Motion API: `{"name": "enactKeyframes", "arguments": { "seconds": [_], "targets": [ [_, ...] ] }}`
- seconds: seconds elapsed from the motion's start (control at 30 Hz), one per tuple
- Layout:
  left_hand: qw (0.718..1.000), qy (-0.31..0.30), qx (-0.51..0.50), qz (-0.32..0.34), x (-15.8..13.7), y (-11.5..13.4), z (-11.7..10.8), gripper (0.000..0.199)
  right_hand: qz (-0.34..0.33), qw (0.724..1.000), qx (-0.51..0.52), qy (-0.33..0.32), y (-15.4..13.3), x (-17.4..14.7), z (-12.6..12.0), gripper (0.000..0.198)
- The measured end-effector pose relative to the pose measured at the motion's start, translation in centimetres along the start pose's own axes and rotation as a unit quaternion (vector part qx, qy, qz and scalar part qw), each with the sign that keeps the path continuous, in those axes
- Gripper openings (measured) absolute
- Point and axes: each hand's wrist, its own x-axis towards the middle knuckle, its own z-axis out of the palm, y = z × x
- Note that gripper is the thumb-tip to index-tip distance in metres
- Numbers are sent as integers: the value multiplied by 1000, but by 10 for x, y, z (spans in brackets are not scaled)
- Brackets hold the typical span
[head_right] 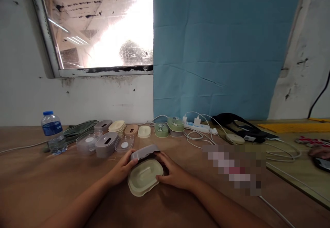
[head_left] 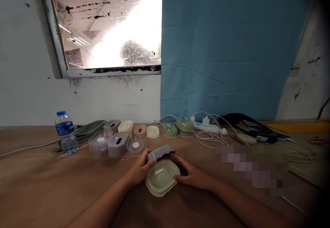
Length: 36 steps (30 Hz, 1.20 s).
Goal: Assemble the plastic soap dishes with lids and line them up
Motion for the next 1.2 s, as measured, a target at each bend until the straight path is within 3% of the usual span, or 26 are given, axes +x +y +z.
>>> {"name": "enactKeyframes", "arguments": {
  "seconds": [0.23, 0.5, 0.63, 0.87, 1.03, 1.2],
  "targets": [
    [986, -78, 136, 52, -5, 2, -10, 39, 7, 1000, 2, -6, -4, -2, -1, 73],
    [944, -121, 261, 160, -6, 14, -21, 46, 12, 999, -29, -12, -7, -2, -2, 69],
    [922, -73, 309, 223, -4, 12, -18, 47, -17, 999, -46, -13, -10, -3, -4, 66],
    [876, 84, 375, 290, 1, 0, -20, 44, -25, 998, -53, -39, -14, -2, -7, 58],
    [848, 161, 456, 217, 0, 4, -28, 35, -6, 997, -57, -61, -12, -3, -7, 48],
    [832, 186, 499, 152, -4, 13, -59, 37, 4, 997, -53, -64, -13, -4, -7, 44]
  ]
}}
